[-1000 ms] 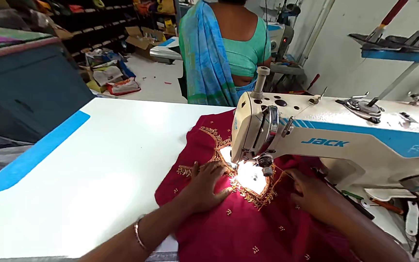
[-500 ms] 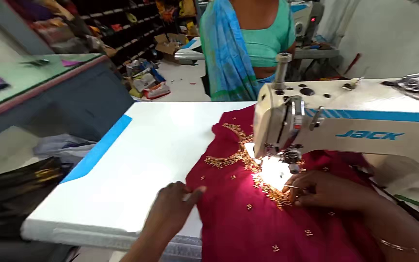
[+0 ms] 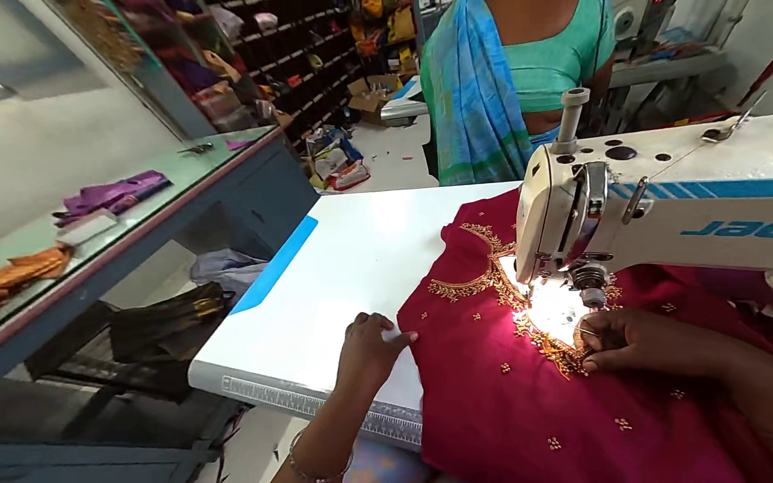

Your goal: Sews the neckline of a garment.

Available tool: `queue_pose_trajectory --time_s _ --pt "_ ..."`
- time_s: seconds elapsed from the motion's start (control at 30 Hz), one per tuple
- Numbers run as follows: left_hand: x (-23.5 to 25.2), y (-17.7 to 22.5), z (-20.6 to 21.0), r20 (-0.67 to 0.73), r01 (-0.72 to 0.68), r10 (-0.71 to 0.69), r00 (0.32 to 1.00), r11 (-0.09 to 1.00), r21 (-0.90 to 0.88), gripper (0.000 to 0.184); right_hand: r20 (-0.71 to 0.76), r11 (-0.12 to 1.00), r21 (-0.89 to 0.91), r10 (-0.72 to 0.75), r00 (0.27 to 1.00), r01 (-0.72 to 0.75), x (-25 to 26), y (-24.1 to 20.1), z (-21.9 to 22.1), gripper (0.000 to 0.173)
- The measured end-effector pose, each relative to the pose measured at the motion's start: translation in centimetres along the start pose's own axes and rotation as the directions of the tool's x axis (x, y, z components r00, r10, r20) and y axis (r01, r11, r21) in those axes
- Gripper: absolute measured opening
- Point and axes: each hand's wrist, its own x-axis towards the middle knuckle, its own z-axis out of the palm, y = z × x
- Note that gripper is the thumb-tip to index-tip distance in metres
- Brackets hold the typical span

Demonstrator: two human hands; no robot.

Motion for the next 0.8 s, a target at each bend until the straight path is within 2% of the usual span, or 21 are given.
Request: queue_pose_trajectory --time_s 0.07,0.17,0.23,0.3,0.33,0.47,0.63,0.73,0.8 --pt "0.0 0.5 0.3 0.034 -0.034 0.033 0.999 0.999 0.019 0.029 0.010 1.000 0.007 -0.022 1.000 0.022 0.1 0.2 -0.1 0.016" --pt "-0.1 1.2 0.5 0.043 -0.036 0.034 0.999 0.998 0.047 0.023 0.014 0.999 0.026 -0.035 0.999 0.035 0.1 0.3 -0.1 0.015" --pt "-0.1 1.5 0.5 -0.009 -0.002 0.002 1.000 0.999 0.041 0.027 0.016 0.999 0.021 -0.030 0.999 0.030 0.1 0.2 -0.1 0.015" --pt "0.0 1.5 0.4 -0.041 0.026 -0.025 0.999 0.999 0.036 0.045 0.015 0.999 0.013 -0.032 0.999 0.032 0.1 0.2 -0.1 0.016" --pt "0.1 1.4 0.4 -0.054 0.032 -0.030 0.998 0.999 0.038 0.046 0.017 0.999 0.008 -0.033 0.999 0.033 0.1 0.1 -0.1 0.016" --pt "0.7 1.6 0.7 -0.057 0.029 -0.025 0.998 0.998 0.063 0.024 0.020 0.999 0.008 -0.034 0.999 0.034 0.1 0.2 -0.1 0.016" --pt "0.4 1.8 0.6 -0.038 -0.005 0.007 0.999 0.998 0.062 0.027 0.031 1.000 -0.028 -0.008 0.999 0.009 0.0 -0.3 -0.2 0.015" --pt "0.4 1.7 0.2 -0.068 -0.086 0.080 0.994 0.992 -0.096 0.026 0.033 0.999 -0.037 0.005 0.999 -0.004 0.0 -0.6 -0.2 0.014" --pt "0.2 2.3 0.6 -0.106 -0.103 0.065 0.992 0.906 -0.410 0.025 0.030 1.000 -0.011 -0.010 1.000 0.010 0.0 -0.4 -0.2 0.016"
